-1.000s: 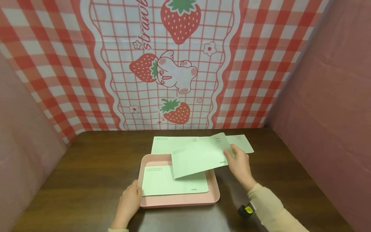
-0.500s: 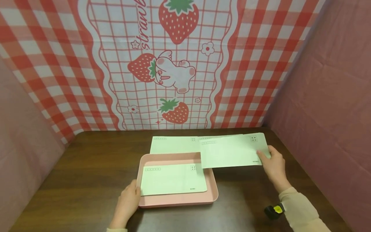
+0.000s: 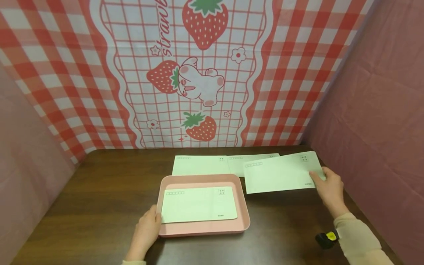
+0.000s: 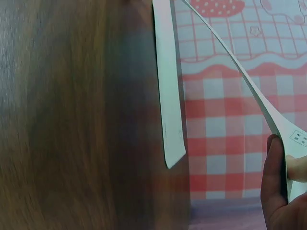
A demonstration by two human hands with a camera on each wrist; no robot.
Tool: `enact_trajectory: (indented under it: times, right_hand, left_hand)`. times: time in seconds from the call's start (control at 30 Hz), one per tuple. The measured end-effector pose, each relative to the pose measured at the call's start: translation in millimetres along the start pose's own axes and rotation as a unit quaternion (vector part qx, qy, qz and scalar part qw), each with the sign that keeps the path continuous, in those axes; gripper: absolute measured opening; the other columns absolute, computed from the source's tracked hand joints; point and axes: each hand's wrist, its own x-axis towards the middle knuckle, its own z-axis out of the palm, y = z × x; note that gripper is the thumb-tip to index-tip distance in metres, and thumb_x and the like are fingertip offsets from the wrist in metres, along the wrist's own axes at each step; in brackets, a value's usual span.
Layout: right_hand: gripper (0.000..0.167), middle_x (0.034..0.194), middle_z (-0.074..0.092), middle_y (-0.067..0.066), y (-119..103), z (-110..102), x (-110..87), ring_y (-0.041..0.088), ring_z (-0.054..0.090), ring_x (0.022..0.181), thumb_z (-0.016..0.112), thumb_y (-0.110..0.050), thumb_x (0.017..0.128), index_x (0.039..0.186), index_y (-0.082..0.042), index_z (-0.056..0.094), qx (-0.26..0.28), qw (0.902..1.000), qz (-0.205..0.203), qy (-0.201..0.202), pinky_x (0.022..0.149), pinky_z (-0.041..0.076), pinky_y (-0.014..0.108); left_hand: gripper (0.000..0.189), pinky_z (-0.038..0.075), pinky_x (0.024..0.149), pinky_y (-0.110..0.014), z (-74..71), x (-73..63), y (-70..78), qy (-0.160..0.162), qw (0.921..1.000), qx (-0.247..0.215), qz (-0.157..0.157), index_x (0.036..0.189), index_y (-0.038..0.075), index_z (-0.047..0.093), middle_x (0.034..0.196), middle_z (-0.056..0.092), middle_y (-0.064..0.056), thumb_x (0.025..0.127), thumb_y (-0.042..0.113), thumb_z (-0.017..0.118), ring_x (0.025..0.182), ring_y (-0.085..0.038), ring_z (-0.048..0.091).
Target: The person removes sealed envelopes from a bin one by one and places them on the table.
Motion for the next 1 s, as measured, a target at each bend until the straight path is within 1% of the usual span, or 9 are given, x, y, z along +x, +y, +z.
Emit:
enact_trajectory:
  times: [0.07, 0.17, 0.27, 0.37, 0.53, 0.7, 0.83, 0.9, 1.0]
  right_hand:
    - [0.044, 0.111, 0.055, 0.030, 3, -2, 1.6, 0.035, 0.051, 0.086, 0.048, -0.029, 0.092, 0.117, 0.008, 0.051, -0.002, 1.0000, 0.003, -0.001, 0.066, 0.039, 0.037]
    - [0.046, 0.114, 0.053, 0.032, 5, -1, 1.7, 0.039, 0.050, 0.091, 0.047, -0.029, 0.092, 0.119, 0.008, 0.050, -0.003, 0.9999, 0.004, -0.012, 0.071, 0.040, 0.043]
    - [0.046, 0.115, 0.051, 0.033, 7, 5, 0.7, 0.043, 0.049, 0.096, 0.047, -0.028, 0.093, 0.119, 0.009, 0.049, -0.001, 0.9996, 0.002, -0.027, 0.076, 0.039, 0.049]
    - [0.045, 0.114, 0.053, 0.032, 10, 13, 0.7, 0.042, 0.051, 0.094, 0.047, -0.028, 0.093, 0.118, 0.008, 0.050, -0.007, 0.9993, -0.004, -0.037, 0.074, 0.040, 0.047]
    - [0.046, 0.114, 0.053, 0.032, 17, 25, 0.0, 0.040, 0.053, 0.092, 0.047, -0.028, 0.093, 0.120, 0.009, 0.049, -0.013, 0.9981, -0.003, -0.060, 0.072, 0.042, 0.045]
    - [0.043, 0.108, 0.057, 0.030, 24, 37, -0.3, 0.035, 0.057, 0.083, 0.050, -0.027, 0.091, 0.116, 0.008, 0.051, -0.020, 0.9964, 0.005, -0.082, 0.064, 0.043, 0.036]
    - [0.040, 0.103, 0.058, 0.032, 29, 45, 0.6, 0.038, 0.057, 0.082, 0.053, -0.023, 0.089, 0.111, 0.010, 0.051, -0.039, 0.9936, -0.001, -0.106, 0.065, 0.044, 0.043]
    - [0.041, 0.102, 0.057, 0.033, 30, 48, 1.5, 0.042, 0.056, 0.083, 0.054, -0.023, 0.087, 0.109, 0.011, 0.051, -0.059, 0.9913, -0.007, -0.118, 0.067, 0.043, 0.048]
    - [0.043, 0.102, 0.056, 0.034, 30, 51, 2.4, 0.048, 0.055, 0.085, 0.055, -0.024, 0.085, 0.109, 0.011, 0.051, -0.092, 0.9872, -0.010, -0.129, 0.067, 0.042, 0.051]
  left_hand:
    - [0.023, 0.043, 0.060, -0.049, -0.2, 0.0, 0.2, 0.000, 1.0000, 0.001, 0.001, 0.106, -0.002, 0.051, 0.090, 0.059, -0.019, 0.090, 0.011, 0.040, 0.072, -0.032, 0.057]
    - [0.023, 0.044, 0.061, -0.050, -0.5, -0.1, -0.2, 0.002, 1.0000, 0.003, 0.002, 0.106, -0.002, 0.051, 0.090, 0.059, -0.019, 0.090, 0.010, 0.041, 0.074, -0.033, 0.058]
    - [0.024, 0.044, 0.061, -0.050, -0.6, -0.1, -0.8, 0.005, 1.0000, 0.004, 0.002, 0.107, -0.002, 0.051, 0.091, 0.059, -0.020, 0.089, 0.010, 0.041, 0.076, -0.036, 0.059]
    - [0.024, 0.044, 0.061, -0.050, -0.5, -0.6, -1.0, 0.007, 1.0000, 0.004, 0.002, 0.108, -0.002, 0.051, 0.093, 0.059, -0.021, 0.090, 0.011, 0.041, 0.077, -0.037, 0.059]
    - [0.021, 0.043, 0.061, -0.050, 0.1, -1.5, -0.4, 0.002, 1.0000, 0.005, 0.001, 0.105, -0.001, 0.051, 0.091, 0.059, -0.019, 0.090, 0.011, 0.041, 0.078, -0.038, 0.059]
    - [0.022, 0.044, 0.062, -0.051, 0.2, -1.2, -0.4, -0.001, 1.0000, 0.007, -0.002, 0.105, -0.001, 0.051, 0.092, 0.059, -0.019, 0.090, 0.011, 0.041, 0.081, -0.039, 0.059]
    - [0.022, 0.044, 0.062, -0.051, 1.0, -0.2, -1.1, 0.000, 1.0000, 0.009, -0.002, 0.106, -0.001, 0.051, 0.092, 0.059, -0.019, 0.091, 0.012, 0.041, 0.081, -0.039, 0.059]
    - [0.022, 0.044, 0.062, -0.051, 1.5, 0.1, -1.3, 0.001, 1.0000, 0.010, -0.002, 0.105, -0.001, 0.051, 0.091, 0.059, -0.019, 0.091, 0.012, 0.041, 0.081, -0.040, 0.059]
    - [0.022, 0.044, 0.063, -0.051, 1.9, -0.2, -1.3, 0.000, 0.9999, 0.010, -0.004, 0.105, 0.000, 0.051, 0.092, 0.059, -0.019, 0.091, 0.012, 0.041, 0.082, -0.041, 0.059]
